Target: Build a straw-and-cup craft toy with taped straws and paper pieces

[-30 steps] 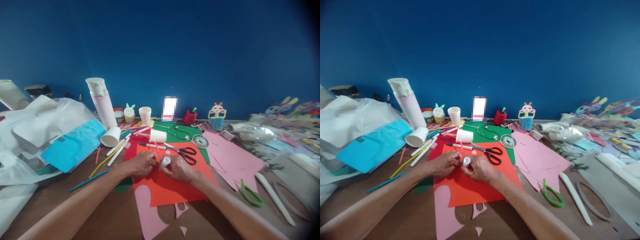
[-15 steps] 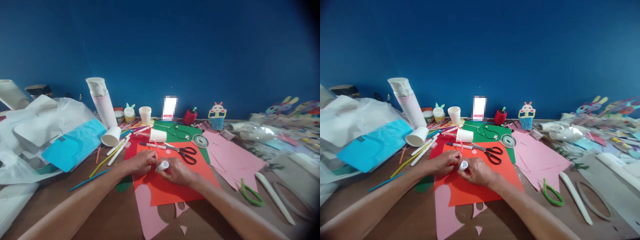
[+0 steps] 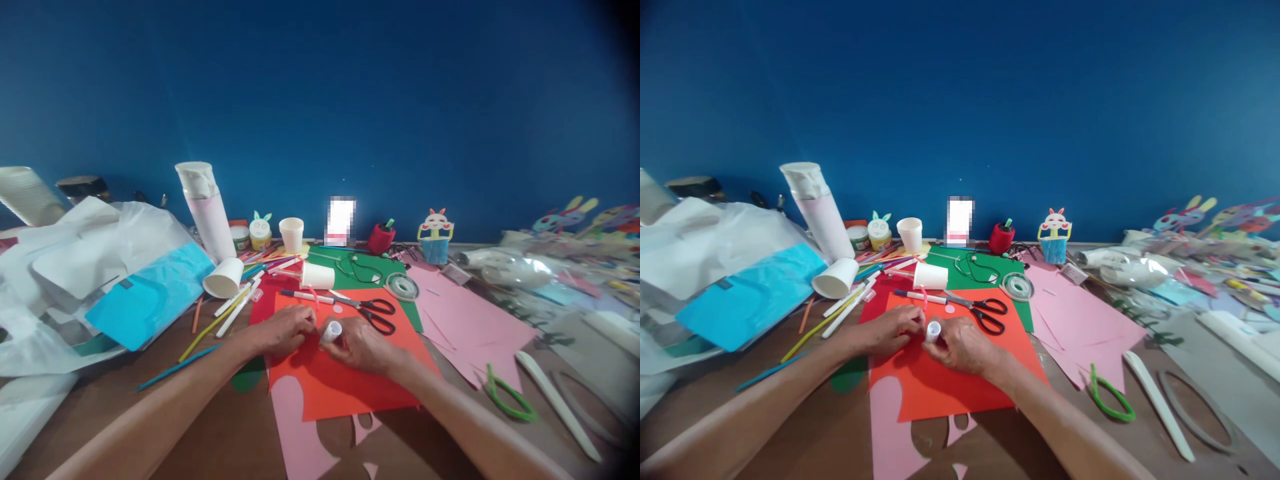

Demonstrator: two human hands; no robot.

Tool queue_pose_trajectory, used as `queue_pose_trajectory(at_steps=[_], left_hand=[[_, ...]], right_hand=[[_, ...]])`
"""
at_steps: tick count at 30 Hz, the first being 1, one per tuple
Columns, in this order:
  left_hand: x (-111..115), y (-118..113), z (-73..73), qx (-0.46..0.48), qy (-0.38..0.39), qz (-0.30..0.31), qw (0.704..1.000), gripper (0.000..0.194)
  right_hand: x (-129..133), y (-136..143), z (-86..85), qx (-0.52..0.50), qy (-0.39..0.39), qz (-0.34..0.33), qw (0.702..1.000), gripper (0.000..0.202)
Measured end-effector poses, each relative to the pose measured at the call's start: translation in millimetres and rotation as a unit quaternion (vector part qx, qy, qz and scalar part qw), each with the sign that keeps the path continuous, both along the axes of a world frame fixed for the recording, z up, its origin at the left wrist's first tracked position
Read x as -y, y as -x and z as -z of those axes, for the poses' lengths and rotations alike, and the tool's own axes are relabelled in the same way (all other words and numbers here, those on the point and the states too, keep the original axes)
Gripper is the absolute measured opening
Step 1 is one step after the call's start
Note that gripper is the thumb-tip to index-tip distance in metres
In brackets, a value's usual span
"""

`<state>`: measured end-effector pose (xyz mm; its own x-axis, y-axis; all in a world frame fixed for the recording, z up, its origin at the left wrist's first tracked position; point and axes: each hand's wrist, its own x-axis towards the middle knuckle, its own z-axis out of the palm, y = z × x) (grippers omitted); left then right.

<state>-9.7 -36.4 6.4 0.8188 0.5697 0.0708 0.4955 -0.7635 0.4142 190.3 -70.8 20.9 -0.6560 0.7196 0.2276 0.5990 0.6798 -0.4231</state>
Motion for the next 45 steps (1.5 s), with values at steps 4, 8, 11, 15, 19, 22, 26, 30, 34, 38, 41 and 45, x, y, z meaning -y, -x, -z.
queue_pose_trajectory(at_steps=[4,8,11,15,19,22,26,30,34,38,41,45], left_hand=[[-3,0,2.9,0.006,0.002,0.005,1.000,0.026],[-3,1,3.9,-0.002,-0.003,0.007,1.000,0.027],[-3,0,4.1,0.001,-0.003,0.009,1.000,0.025],[-3,0,5.1,0.011,0.001,0.008,1.000,0.028],[-3,0,4.4,0.017,0.000,0.007,1.000,0.025],[-3,0,3.1,0.020,0.002,0.006,1.000,0.025],[-2,0,2.4,0.016,-0.001,0.006,1.000,0.026],[-2,0,2.9,0.010,-0.007,0.002,1.000,0.025],[-1,0,1.3,0.007,-0.008,0.002,1.000,0.027],[2,-1,-3.2,0.004,-0.008,0.002,1.000,0.028],[4,-2,-6.6,-0.002,-0.002,-0.003,1.000,0.028],[4,-2,-8.1,-0.005,0.003,-0.016,1.000,0.023]], right_hand=[[0,-1,-0.8,-0.008,0.011,-0.005,1.000,0.008],[0,-1,-1.9,0.004,0.024,-0.013,1.000,0.008],[0,0,-1.4,-0.013,0.015,0.000,1.000,0.008],[0,0,-2.3,-0.009,0.021,-0.029,0.999,0.007],[1,0,-2.7,0.003,0.025,-0.011,1.000,0.008],[2,1,-2.1,-0.016,0.021,-0.014,1.000,0.009],[1,0,-2.9,0.007,0.021,-0.029,0.999,0.009],[0,-3,-3.2,0.007,0.009,-0.004,1.000,0.008],[1,-3,-5.1,-0.001,0.036,-0.016,0.999,0.009],[1,-7,-7.8,-0.011,0.074,-0.012,0.997,0.012],[-1,-10,-8.4,-0.063,0.103,-0.007,0.993,0.013],[-4,-13,-7.9,-0.170,0.163,-0.019,0.972,0.018]])
